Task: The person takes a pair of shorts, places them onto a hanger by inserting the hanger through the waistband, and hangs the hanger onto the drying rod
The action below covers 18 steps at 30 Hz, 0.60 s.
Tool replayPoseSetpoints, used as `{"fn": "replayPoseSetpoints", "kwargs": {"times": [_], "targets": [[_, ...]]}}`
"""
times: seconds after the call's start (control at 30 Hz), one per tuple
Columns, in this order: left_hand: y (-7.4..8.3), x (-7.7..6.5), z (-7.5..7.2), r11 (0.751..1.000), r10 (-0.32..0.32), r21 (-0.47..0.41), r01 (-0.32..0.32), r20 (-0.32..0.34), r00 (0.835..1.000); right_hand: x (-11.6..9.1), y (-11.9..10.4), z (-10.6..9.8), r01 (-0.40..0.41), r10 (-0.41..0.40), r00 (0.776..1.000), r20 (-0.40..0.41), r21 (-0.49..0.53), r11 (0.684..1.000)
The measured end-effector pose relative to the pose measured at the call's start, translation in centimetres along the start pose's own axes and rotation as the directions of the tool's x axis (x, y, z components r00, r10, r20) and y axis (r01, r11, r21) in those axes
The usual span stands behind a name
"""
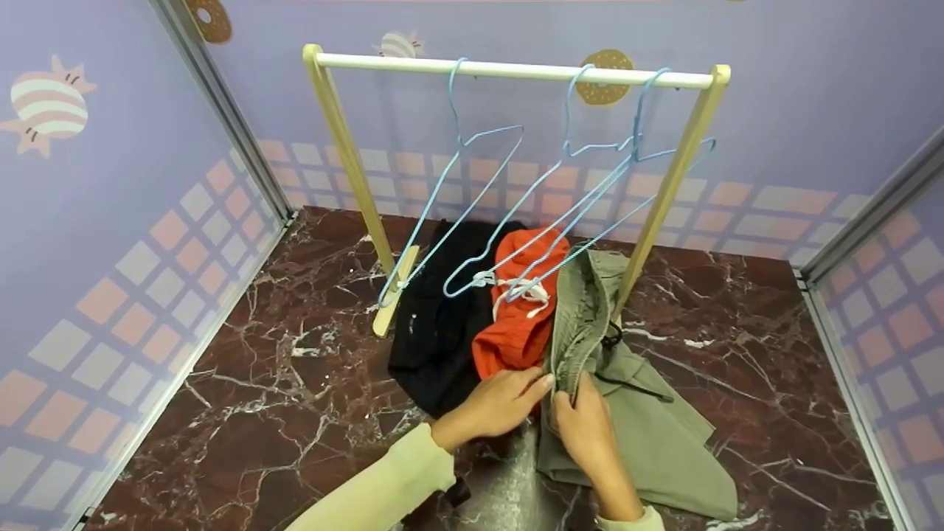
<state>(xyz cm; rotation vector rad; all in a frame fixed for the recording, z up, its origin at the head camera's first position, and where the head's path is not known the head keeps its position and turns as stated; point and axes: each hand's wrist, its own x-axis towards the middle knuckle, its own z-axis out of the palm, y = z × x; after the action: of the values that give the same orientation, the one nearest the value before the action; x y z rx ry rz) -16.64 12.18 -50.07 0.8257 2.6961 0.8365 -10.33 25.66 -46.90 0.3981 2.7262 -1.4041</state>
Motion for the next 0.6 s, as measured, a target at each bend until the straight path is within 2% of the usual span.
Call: {"fn": "replayPoseSetpoints", "kwargs": {"times": [0.23,0.43,0.6], "targets": [[0.4,0.0,0.2,1.000,-0.004,-0.019,0.003,-0.011,1.000,-1.0,-0.3,0.4,0.016,-0.016,1.000,-0.025,-0.009,1.000],[0.7,0.1,0.2,0.995,-0.042,-0.087,0.047,0.049,0.998,-1.6,-0.5,0.7,0.036,-0.035,0.999,-0.032,0.022,0.999],[0.9,0.2,0.1,0.978,-0.075,-0.187,0.092,0.095,0.993,-2.1,-0.6,0.9,0.025,-0.025,0.999,-0.022,0.026,0.999]]}}
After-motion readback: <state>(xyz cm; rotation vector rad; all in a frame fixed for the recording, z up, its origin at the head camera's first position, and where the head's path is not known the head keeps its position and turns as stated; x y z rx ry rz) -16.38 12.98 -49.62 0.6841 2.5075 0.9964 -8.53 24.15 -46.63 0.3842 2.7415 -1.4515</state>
